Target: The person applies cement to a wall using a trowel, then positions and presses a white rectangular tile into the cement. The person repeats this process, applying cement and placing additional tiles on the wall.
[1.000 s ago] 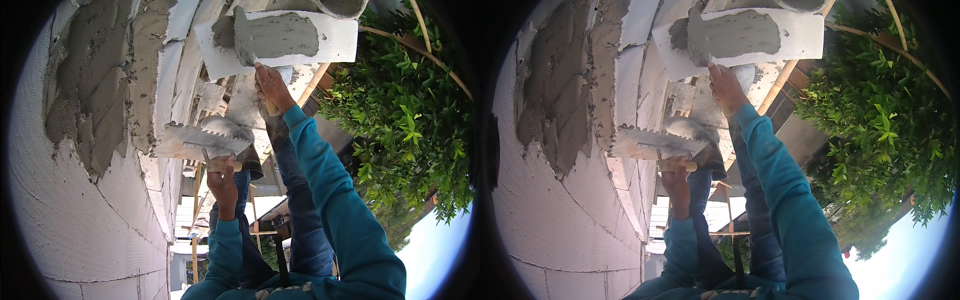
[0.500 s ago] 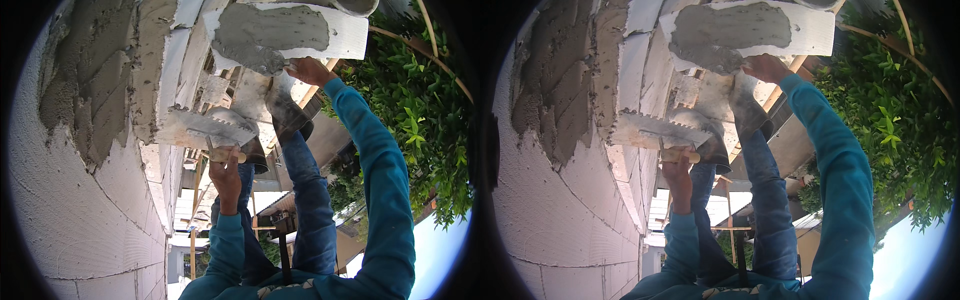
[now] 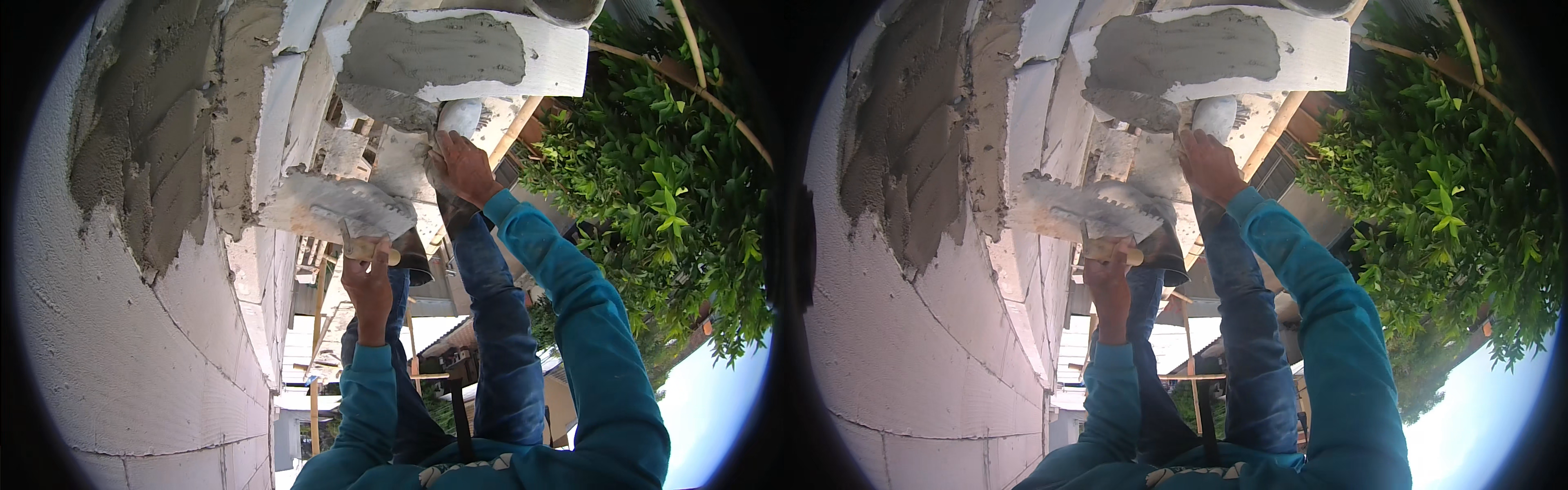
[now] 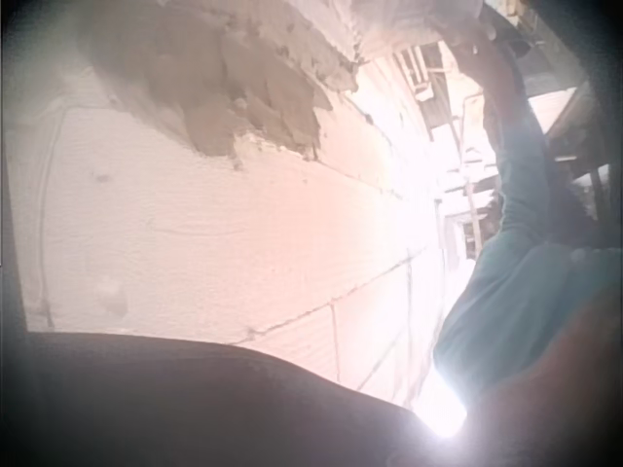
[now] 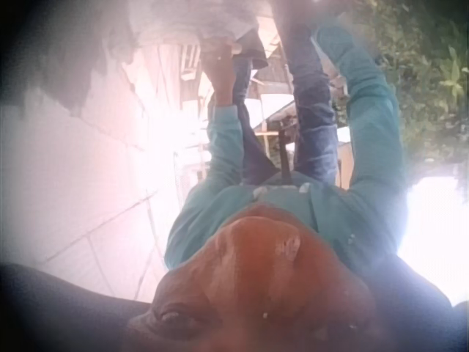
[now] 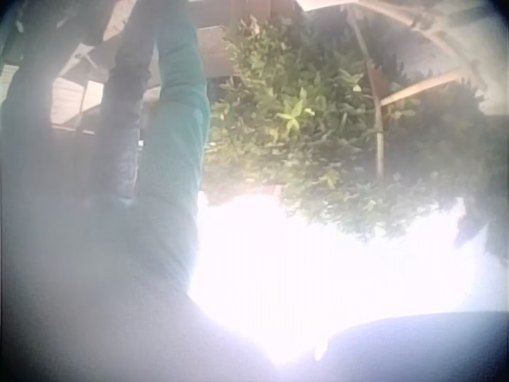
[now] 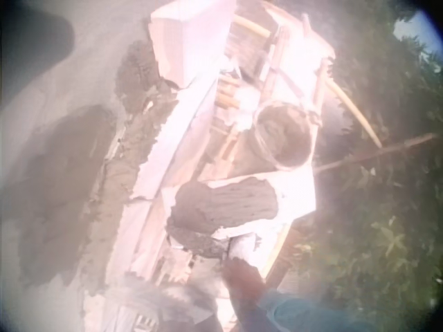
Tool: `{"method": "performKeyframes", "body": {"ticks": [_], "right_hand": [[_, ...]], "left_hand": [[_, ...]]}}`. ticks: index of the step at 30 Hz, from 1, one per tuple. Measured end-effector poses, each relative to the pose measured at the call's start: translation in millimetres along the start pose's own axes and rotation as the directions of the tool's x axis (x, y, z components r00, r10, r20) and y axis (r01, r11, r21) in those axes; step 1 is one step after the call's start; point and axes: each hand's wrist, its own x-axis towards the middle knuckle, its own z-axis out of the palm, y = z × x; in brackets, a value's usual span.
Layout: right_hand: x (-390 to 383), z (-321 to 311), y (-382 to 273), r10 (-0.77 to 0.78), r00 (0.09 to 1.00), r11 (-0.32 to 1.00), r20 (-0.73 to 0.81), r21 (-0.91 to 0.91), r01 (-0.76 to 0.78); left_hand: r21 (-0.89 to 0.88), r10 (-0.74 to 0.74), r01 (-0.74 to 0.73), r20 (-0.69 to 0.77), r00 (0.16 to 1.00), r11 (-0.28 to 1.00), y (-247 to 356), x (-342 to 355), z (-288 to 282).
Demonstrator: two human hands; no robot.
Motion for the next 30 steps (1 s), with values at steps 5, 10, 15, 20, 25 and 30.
{"method": "performKeyframes", "body": {"ticks": [5,10,15,20,25,30], "right_hand": [[20,28,-24,0.239,0.971,0.963,0.004,-0.131,-0.236],[16,-9,23,0.518,0.855,0.855,-0.028,0.021,-0.518],[17,-41,82,0.652,0.752,0.757,-0.1,0.016,-0.654],[-6,-45,141,0.748,0.645,0.661,-0.157,0.086,-0.745],[-19,-36,222,0.708,0.637,0.705,-0.305,0.249,-0.664],[-13,-34,285,0.803,0.573,0.575,-0.161,0.461,-0.676]], "left_hand": [[0.068,0.012,-0.009,-0.039,0.999,0.998,-1,6,2],[0.027,0.017,-0.016,-0.034,0.999,1.0,2,8,5],[0.131,0.015,-0.021,0.05,0.999,0.991,8,15,10],[0.107,-0.054,0.046,0.071,0.996,0.993,20,20,20],[0.097,-0.074,0.067,0.071,0.995,0.993,29,26,29],[0.174,-0.071,0.057,0.076,0.995,0.983,26,30,31]]}}
